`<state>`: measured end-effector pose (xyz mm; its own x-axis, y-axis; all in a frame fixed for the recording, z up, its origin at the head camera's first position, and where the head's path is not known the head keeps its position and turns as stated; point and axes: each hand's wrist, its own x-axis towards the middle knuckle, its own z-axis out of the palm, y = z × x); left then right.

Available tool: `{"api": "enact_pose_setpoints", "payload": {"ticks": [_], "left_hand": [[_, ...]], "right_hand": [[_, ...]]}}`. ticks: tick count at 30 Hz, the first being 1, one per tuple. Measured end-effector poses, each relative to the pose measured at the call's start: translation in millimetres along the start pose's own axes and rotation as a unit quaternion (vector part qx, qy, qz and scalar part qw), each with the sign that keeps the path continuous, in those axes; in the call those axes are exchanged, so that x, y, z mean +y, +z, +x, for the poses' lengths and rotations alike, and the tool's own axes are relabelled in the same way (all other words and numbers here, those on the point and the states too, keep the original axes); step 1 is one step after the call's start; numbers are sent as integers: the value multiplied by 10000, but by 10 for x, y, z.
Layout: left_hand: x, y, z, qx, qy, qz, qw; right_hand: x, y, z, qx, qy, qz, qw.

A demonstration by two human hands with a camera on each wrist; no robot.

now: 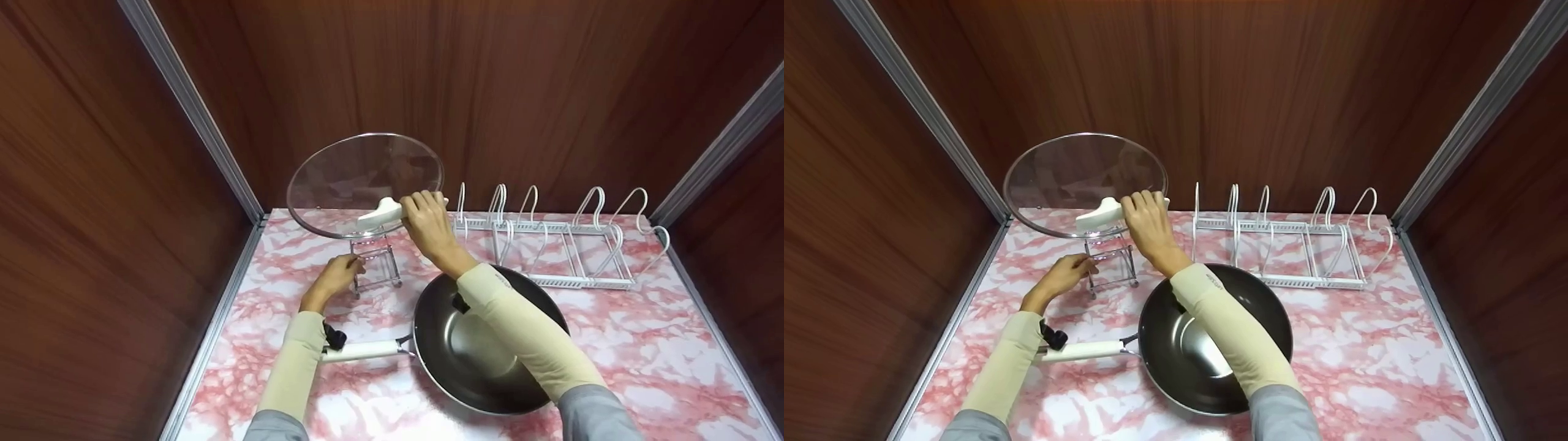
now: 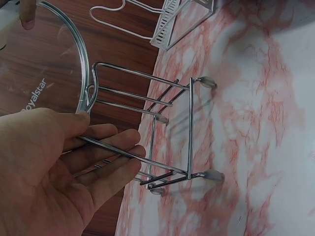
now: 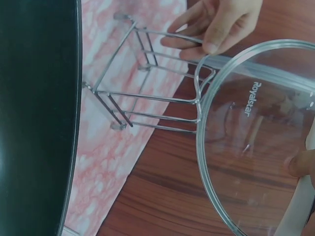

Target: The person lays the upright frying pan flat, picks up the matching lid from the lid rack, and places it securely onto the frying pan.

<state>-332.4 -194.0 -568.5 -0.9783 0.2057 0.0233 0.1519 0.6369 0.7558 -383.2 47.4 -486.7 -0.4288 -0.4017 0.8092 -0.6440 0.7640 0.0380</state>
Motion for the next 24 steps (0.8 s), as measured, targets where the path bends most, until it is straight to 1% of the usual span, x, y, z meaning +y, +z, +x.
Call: {"api": "enact_pose_setpoints", "payload": {"ticks": [5,14,24], "left_hand": [[0,-2,-1,-20,-87,-41,10000],[-17,6,17,27,-103,-30,9999],[-6,1,14,-31,-188,-96,9998]], "right_hand": [[21,-50,12,-14,59,48,10000],[88,-163,55,125,62,147,9998],[140,-273,56,119,162,101,9997]]}}
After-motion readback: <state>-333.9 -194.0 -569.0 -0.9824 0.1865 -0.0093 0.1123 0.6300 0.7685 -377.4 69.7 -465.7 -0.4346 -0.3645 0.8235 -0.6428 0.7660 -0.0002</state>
